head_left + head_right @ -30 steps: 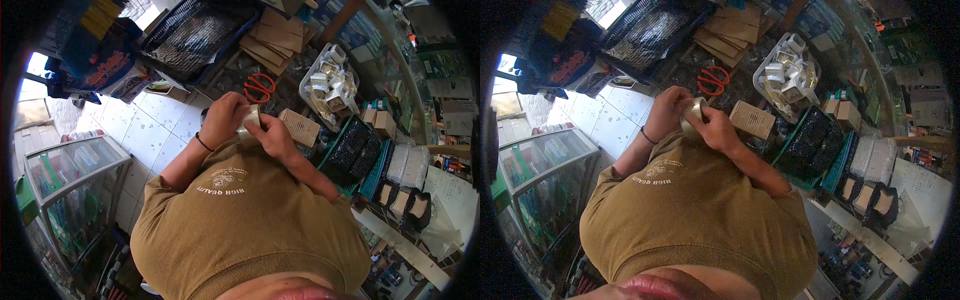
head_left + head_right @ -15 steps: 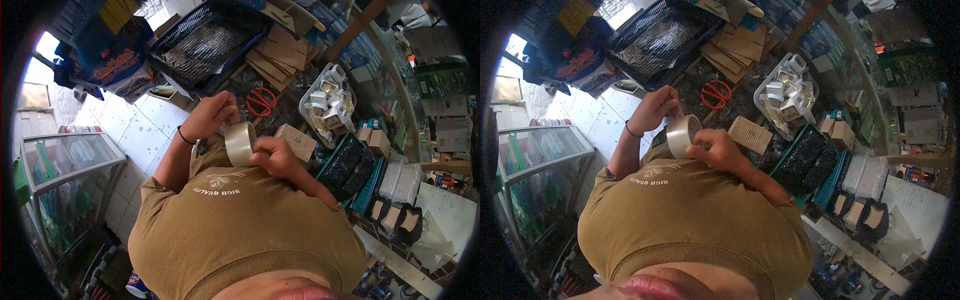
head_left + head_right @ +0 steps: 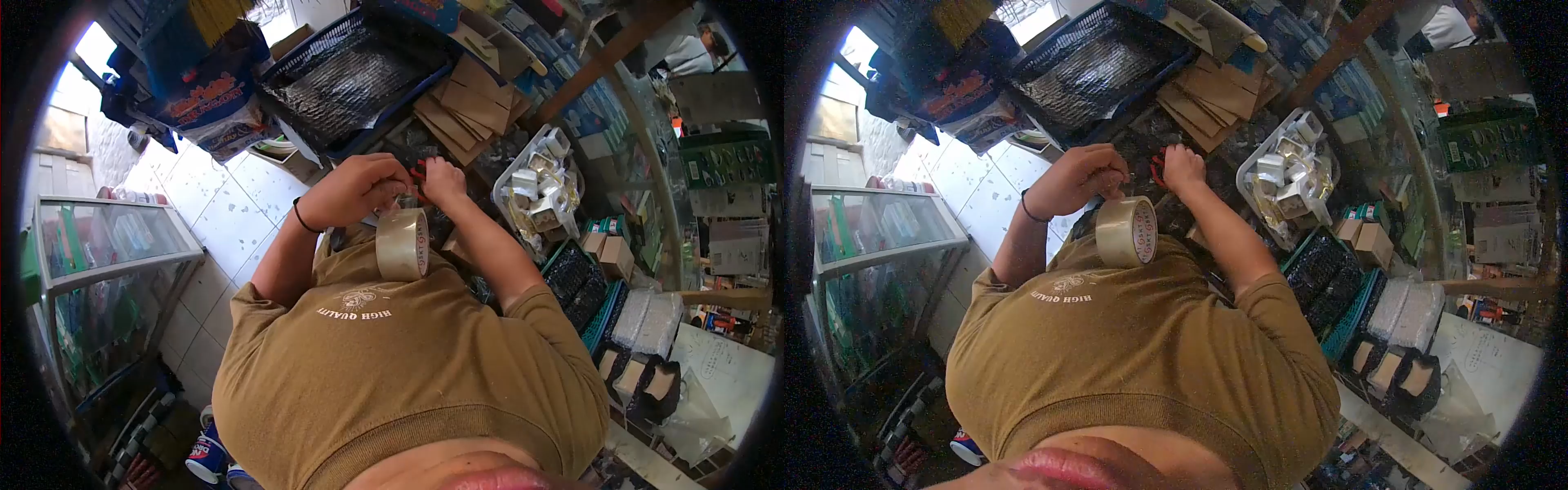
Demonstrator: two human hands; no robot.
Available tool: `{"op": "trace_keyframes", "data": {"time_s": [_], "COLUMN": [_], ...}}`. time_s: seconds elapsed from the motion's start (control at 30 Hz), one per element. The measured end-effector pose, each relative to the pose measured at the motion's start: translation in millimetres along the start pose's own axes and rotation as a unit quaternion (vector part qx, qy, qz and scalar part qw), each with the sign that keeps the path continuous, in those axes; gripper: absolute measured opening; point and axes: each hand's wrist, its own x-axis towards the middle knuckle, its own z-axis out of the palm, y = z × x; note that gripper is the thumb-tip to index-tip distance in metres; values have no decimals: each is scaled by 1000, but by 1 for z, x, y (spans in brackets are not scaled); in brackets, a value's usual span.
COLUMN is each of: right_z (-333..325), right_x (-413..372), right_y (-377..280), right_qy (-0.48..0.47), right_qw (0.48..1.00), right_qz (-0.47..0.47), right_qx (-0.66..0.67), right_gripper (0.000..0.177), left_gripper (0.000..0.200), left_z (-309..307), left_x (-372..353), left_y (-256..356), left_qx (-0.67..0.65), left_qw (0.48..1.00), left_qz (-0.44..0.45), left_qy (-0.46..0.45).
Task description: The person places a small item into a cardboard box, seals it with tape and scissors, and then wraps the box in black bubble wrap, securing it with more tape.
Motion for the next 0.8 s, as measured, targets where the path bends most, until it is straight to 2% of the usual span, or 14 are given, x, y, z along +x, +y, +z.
{"op": "trace_keyframes", "data": {"time_s": [0.1, 0.2, 0.3, 0.4, 0.5, 0.57, 0.63, 0.7, 0.77, 0.8], "right_z": [7, 15, 18, 0, -35, -89, -106, -118, -134, -140], "right_x": [11, 11, 7, -4, -29, -69, -99, -128, -155, -165], "right_y": [0, 6, 10, 22, 52, 63, 91, 116, 126, 129], "right_qy": [-52, -28, 66, 126, 108, -29, -100, -107, -118, -113], "right_qw": [997, 997, 989, 967, 945, 937, 937, 929, 905, 910], "right_qz": [53, 36, 6, -16, -86, -48, -13, -27, -18, -28], "right_qx": [30, 55, 129, 223, 296, 345, 334, 354, 409, 399], "right_gripper": [30, 32, 35, 35, 38, 38, 43, 45, 57, 62], "left_gripper": [9, 8, 8, 8, 9, 9, 9, 9, 9, 9], "left_z": [-3, -3, -10, -10, -5, -2, 1, 4, 6, 9], "left_x": [3, 8, 18, 29, 47, 56, 62, 68, 75, 77], "left_y": [0, -1, -5, 3, -5, -5, -3, 1, 4, 4], "left_qx": [-37, -55, 64, -35, 20, 18, 9, -5, -10, -13], "left_qw": [999, 998, 996, 999, 994, 995, 993, 992, 990, 989], "left_qz": [-26, -18, 61, -7, 84, 43, 12, -7, 10, 18], "left_qy": [-4, 4, 2, -32, -61, -89, -113, -130, -141, -146]}}
